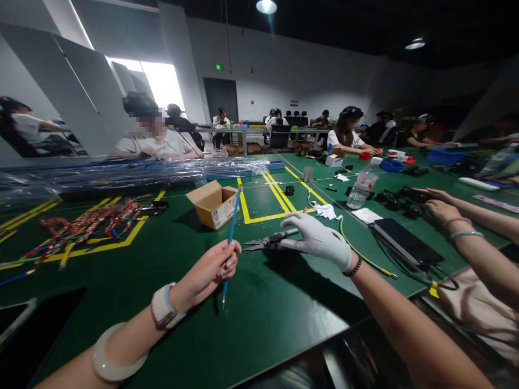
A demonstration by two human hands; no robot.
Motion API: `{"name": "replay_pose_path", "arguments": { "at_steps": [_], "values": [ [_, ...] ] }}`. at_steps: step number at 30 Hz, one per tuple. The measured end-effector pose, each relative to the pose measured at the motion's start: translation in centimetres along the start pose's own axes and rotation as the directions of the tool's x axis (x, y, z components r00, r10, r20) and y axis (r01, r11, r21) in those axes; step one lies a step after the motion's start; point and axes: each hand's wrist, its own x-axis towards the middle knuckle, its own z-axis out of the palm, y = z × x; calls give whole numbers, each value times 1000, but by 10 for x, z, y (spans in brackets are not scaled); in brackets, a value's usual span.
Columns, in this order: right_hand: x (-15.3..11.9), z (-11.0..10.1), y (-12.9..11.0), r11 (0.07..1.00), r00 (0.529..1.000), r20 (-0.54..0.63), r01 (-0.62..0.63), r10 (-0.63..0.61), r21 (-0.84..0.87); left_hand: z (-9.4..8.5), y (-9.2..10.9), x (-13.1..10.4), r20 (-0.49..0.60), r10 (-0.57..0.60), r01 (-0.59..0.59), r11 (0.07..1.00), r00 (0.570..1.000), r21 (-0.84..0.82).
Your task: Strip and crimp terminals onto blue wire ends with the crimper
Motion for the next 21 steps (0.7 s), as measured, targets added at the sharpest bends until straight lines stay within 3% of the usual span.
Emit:
{"name": "replay_pose_path", "arguments": {
  "at_steps": [3,6,8,11,13,15,17,18,19,21],
  "values": [
    [-10,6,30,965,990,142,44,-7,-258,-25,9,2,-57,81,-85,994,995,-75],
    [-14,16,45,975,976,216,74,-27,-209,-44,14,1,-107,123,-131,989,987,-74],
    [-11,18,40,993,988,148,53,-37,-104,-51,14,-2,-144,147,-156,986,979,-57],
    [-4,20,8,976,998,-33,-44,52,213,-59,14,-6,-185,187,-198,979,965,-40],
    [1,29,-25,812,987,13,-139,161,567,-63,15,-8,-198,213,-225,973,957,-42],
    [6,47,-59,531,964,261,-251,58,809,-66,17,-11,-206,240,-253,966,949,-41],
    [13,73,-86,280,852,499,-446,-157,850,-70,19,-13,-221,273,-286,958,936,-29],
    [18,87,-95,224,791,567,-524,-228,821,-71,19,-15,-232,289,-302,953,929,-18],
    [24,100,-101,196,761,598,-565,-252,802,-73,19,-17,-243,304,-315,949,921,-7],
    [40,123,-105,136,792,577,-561,-199,816,-76,19,-21,-262,319,-327,945,911,17]
  ]
}}
